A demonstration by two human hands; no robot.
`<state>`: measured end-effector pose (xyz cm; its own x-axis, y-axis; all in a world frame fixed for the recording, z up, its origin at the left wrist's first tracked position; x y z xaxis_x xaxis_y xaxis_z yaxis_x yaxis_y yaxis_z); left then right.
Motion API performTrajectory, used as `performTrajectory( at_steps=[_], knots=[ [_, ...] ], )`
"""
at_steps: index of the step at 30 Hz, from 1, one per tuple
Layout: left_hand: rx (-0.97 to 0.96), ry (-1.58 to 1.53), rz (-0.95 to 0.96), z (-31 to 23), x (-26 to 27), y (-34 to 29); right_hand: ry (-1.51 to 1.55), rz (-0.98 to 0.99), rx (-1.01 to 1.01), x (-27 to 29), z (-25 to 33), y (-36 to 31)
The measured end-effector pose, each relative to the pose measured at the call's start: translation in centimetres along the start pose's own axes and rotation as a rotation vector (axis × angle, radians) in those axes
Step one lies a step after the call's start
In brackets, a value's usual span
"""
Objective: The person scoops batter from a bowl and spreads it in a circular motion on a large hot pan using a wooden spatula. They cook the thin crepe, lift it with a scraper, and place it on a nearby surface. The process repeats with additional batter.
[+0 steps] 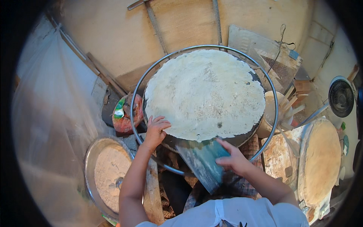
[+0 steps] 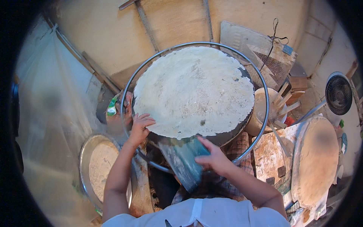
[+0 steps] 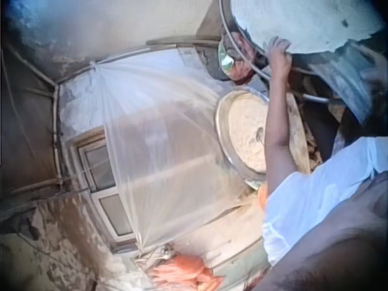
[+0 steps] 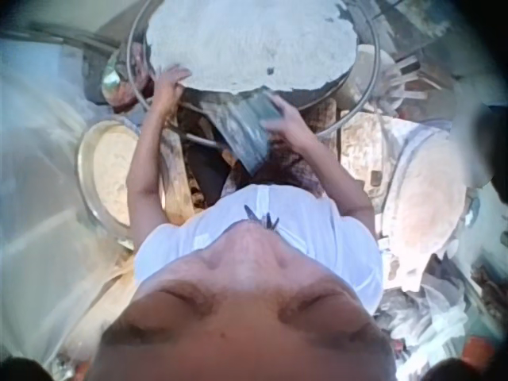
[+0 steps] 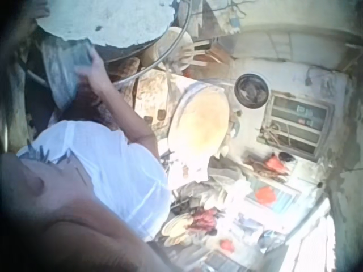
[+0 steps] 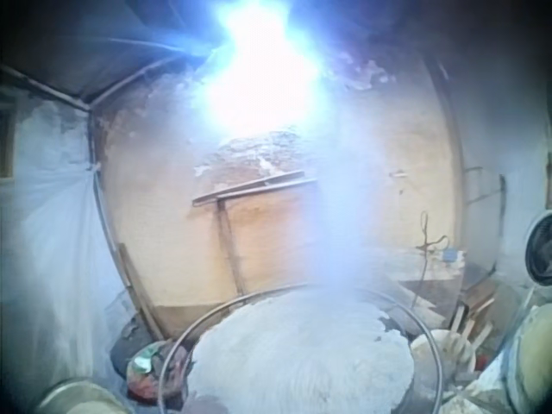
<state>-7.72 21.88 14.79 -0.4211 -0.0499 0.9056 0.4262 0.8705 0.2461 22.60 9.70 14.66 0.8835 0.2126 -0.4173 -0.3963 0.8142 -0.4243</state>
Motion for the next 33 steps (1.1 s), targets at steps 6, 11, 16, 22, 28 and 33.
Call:
performTrajectory(
  at_steps=[6,11,16,22,28,33],
  knots=[
    [-0.325,0.198,0.117,-7.8,7.2,15.5,-0.302,0.150,0.132,3.5,4.1,-3.5],
    [-0.356,0.510,-0.034,-17.8,15.5,20.8,-0.437,-0.041,0.294,6.2,7.7,-5.4],
    [-0.513,0.585,-0.197,-23.8,13.7,15.0,-0.532,-0.396,0.421,13.5,6.4,-12.8],
    [-0.346,0.436,-0.190,-17.0,1.7,10.6,-0.684,-0.847,0.241,23.0,-2.0,-22.0],
    [-0.251,0.345,0.067,-16.6,-6.7,5.1,-1.246,-1.139,0.372,29.6,-15.5,-27.2],
    [-0.229,0.177,0.012,-19.4,-5.5,-0.8,-1.059,-0.942,0.423,20.7,-9.2,-20.1]
  ],
)
Point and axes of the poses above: each hand's wrist, its own y-axis towards the middle knuckle, its own x-axis out of the back of the hand, z = x × y, the point moved 5 cm from there along y, towards the middle knuckle, and after that the axes turned 1 degree about y, right-handed, at the moved point
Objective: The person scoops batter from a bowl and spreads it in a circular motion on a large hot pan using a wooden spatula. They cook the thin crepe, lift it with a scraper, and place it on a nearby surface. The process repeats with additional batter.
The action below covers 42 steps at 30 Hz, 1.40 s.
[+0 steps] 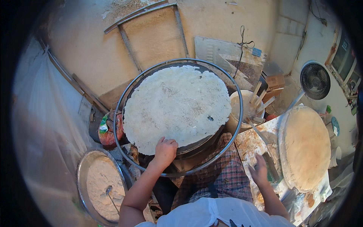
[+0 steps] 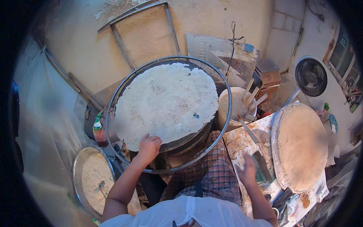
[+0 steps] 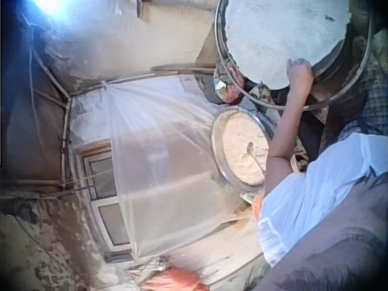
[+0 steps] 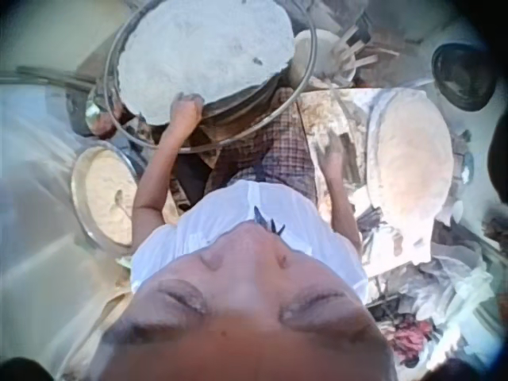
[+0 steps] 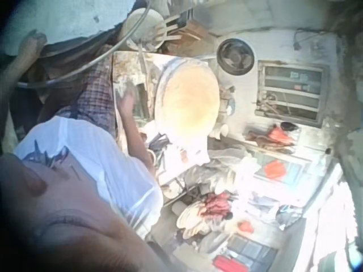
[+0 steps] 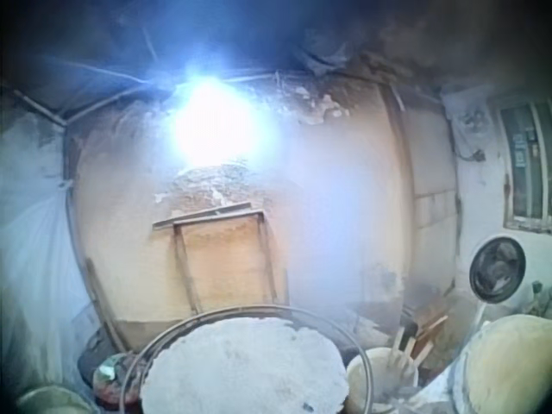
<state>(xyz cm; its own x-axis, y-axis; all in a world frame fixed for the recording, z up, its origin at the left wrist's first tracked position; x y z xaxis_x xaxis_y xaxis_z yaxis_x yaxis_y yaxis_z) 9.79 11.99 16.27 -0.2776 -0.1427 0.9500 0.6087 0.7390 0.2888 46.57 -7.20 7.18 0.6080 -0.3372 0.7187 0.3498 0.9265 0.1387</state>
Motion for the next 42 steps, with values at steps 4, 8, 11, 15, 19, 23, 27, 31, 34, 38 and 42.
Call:
performTrajectory(
  at_steps=[4,8,11,15,19,23,27,31,34,38,42],
  knots=[
    [0.056,-0.031,0.058,-1.0,1.2,-2.9,-0.111,0.127,0.767,-3.7,22.8,6.0],
    [0.190,0.028,0.048,0.4,6.4,-5.2,-0.323,0.549,0.950,-11.7,32.4,6.8],
    [0.560,0.013,-0.422,5.4,12.9,-10.3,-0.107,0.538,1.044,-12.8,39.5,8.7],
    [0.763,-0.272,-0.862,6.1,14.7,-16.8,-0.124,0.675,0.856,-13.6,47.2,18.0],
    [1.106,-1.324,-0.001,2.9,2.6,-20.5,-0.011,0.624,0.731,-6.1,50.2,25.3],
    [1.198,-2.038,0.353,-3.1,-4.9,-19.0,0.614,0.637,0.135,3.4,43.5,29.8],
    [1.043,-2.263,0.417,-6.7,-6.3,-13.0,0.777,0.460,-0.056,15.8,32.1,31.8],
    [0.840,-2.335,0.383,-12.6,-4.4,-4.1,0.916,0.349,-0.222,29.5,19.0,28.2],
    [0.780,-2.581,0.158,-14.8,-6.4,2.5,0.883,-0.054,-0.196,39.7,7.2,23.0],
    [0.654,-2.313,0.408,-21.3,-8.1,13.8,0.987,-0.350,-0.373,49.4,-8.0,10.9],
    [0.610,-2.078,0.793,-31.6,-12.9,22.7,1.156,-0.638,-0.554,50.8,-22.5,-2.8]
  ],
)
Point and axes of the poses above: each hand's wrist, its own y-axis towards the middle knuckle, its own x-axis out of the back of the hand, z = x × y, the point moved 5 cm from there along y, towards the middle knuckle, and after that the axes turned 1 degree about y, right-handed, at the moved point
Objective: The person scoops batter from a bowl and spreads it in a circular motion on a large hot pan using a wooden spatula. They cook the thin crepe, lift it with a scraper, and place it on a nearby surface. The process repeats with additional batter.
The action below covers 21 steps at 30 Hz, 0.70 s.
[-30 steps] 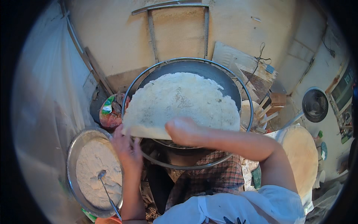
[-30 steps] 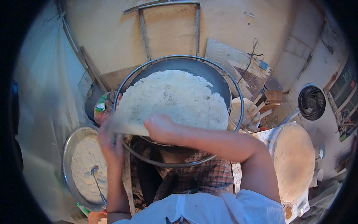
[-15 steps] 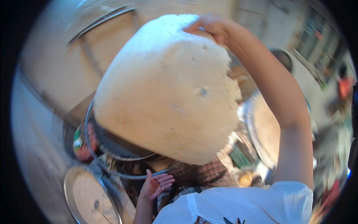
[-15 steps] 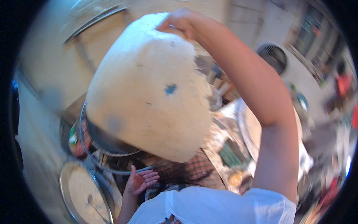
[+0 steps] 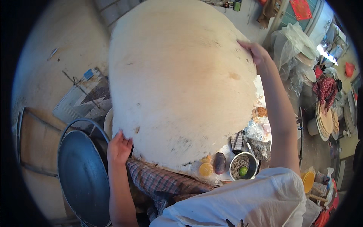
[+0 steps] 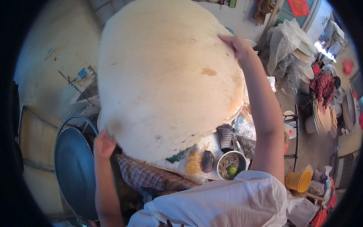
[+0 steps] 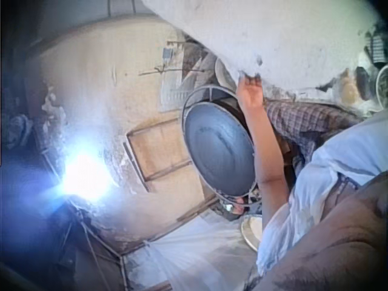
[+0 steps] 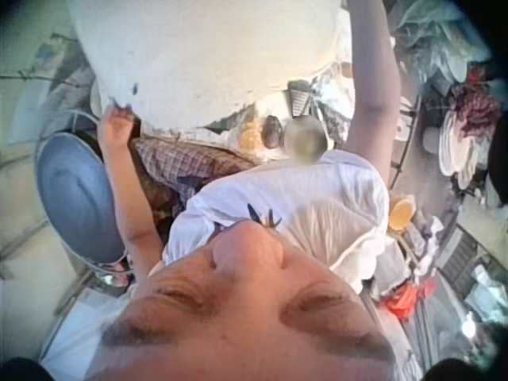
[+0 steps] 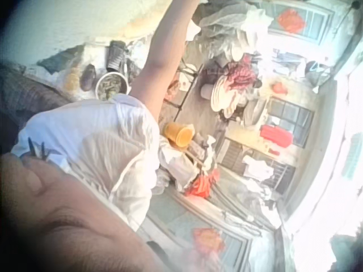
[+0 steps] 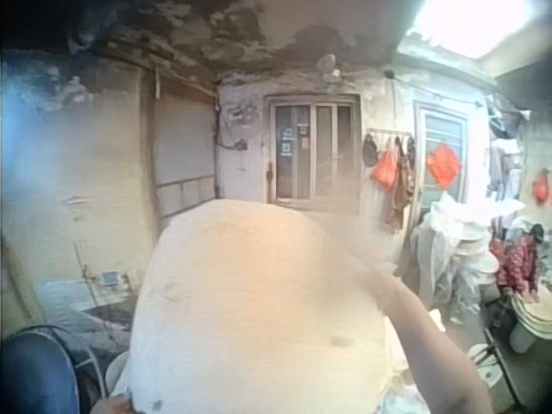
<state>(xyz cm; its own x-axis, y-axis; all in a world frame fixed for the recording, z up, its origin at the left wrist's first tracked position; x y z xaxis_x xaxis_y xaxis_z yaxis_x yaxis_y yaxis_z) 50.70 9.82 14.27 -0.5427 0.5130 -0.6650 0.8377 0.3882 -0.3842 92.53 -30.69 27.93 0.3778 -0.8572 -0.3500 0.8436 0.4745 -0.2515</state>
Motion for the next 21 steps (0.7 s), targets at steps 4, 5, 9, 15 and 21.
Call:
performTrajectory(
  at_steps=[4,5,9,15,21],
  knots=[
    [0.049,0.098,0.055,3.4,-5.2,10.8,0.107,-0.135,-0.007,13.8,-7.5,0.6],
    [0.022,0.096,0.093,4.2,-6.7,11.8,0.135,-0.170,-0.003,15.8,-9.6,0.6],
    [0.075,0.174,0.068,7.7,-3.7,14.3,0.175,-0.339,-0.011,20.5,-17.9,1.6],
    [0.246,0.345,0.022,10.1,-0.4,9.7,0.194,-0.563,0.003,29.4,-28.5,3.1],
    [0.212,0.465,-0.039,7.5,-4.0,2.8,-0.053,-0.750,-0.006,29.1,-31.3,4.5]
  ],
)
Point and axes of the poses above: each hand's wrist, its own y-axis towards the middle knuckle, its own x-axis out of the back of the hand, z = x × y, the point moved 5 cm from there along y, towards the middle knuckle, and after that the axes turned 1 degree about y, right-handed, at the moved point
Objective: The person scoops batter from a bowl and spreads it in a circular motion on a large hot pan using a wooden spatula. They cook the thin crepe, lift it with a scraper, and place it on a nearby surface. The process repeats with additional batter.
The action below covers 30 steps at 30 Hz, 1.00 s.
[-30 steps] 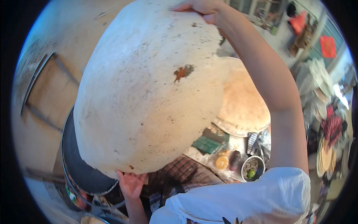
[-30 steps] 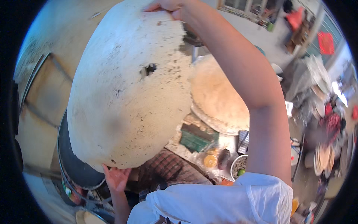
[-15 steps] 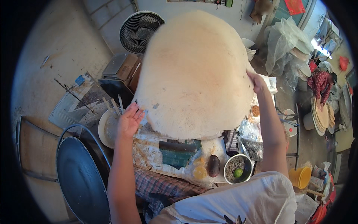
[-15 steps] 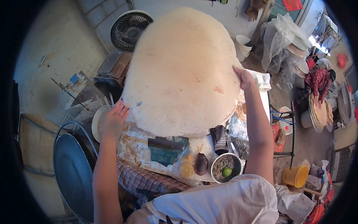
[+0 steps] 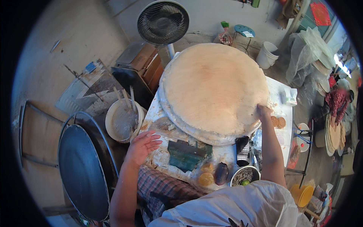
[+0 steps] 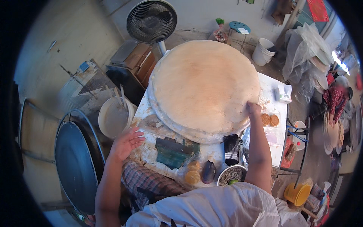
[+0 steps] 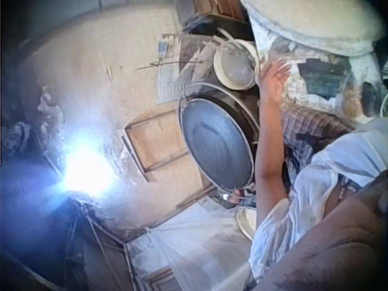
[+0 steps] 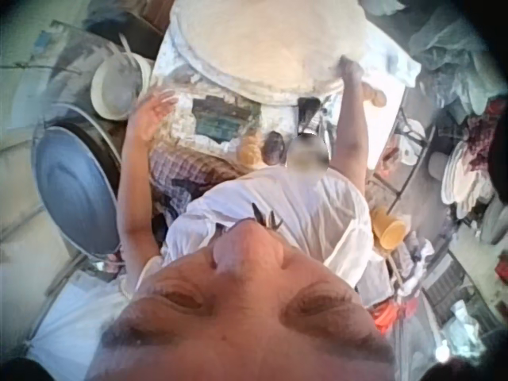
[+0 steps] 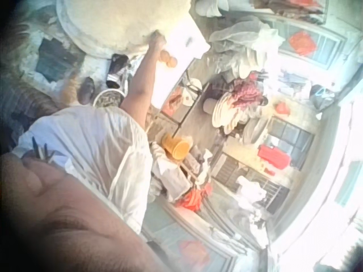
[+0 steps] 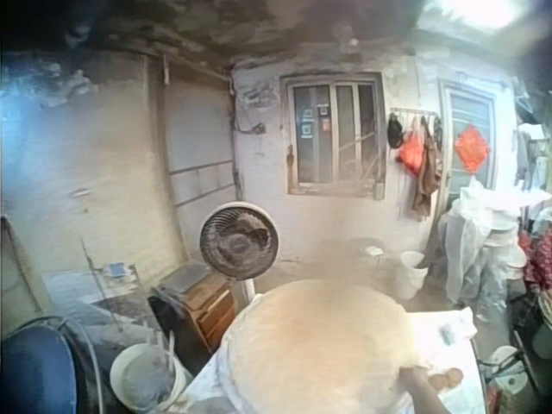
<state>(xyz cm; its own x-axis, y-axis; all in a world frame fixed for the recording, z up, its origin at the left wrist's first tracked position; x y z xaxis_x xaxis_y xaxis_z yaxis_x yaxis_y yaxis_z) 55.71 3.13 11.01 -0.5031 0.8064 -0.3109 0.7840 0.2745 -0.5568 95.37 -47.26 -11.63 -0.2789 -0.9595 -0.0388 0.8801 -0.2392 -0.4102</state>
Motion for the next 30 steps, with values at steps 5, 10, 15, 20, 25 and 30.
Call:
performTrajectory(
  at_steps=[5,10,15,20,25,30],
  knots=[
    [-0.315,0.523,-0.151,-2.6,3.3,-5.8,-0.332,-0.015,0.136,4.2,-0.2,3.2],
    [-0.731,1.163,-0.866,-7.1,10.7,-17.5,-0.875,-0.490,0.761,-0.8,6.5,-7.8],
    [-0.370,1.197,-1.382,0.2,27.5,-30.4,-0.557,0.609,0.674,-24.5,5.6,-21.5],
    [-0.101,0.888,-1.687,10.9,34.9,-45.2,-0.704,1.284,0.482,-44.8,-0.6,-44.6],
    [0.255,0.774,-1.931,27.1,37.2,-59.3,-1.633,1.248,1.367,-55.6,-12.0,-49.6],
    [0.942,0.513,-1.860,48.0,32.7,-71.3,-1.907,1.367,1.431,-57.9,-17.2,-48.7]
  ],
)
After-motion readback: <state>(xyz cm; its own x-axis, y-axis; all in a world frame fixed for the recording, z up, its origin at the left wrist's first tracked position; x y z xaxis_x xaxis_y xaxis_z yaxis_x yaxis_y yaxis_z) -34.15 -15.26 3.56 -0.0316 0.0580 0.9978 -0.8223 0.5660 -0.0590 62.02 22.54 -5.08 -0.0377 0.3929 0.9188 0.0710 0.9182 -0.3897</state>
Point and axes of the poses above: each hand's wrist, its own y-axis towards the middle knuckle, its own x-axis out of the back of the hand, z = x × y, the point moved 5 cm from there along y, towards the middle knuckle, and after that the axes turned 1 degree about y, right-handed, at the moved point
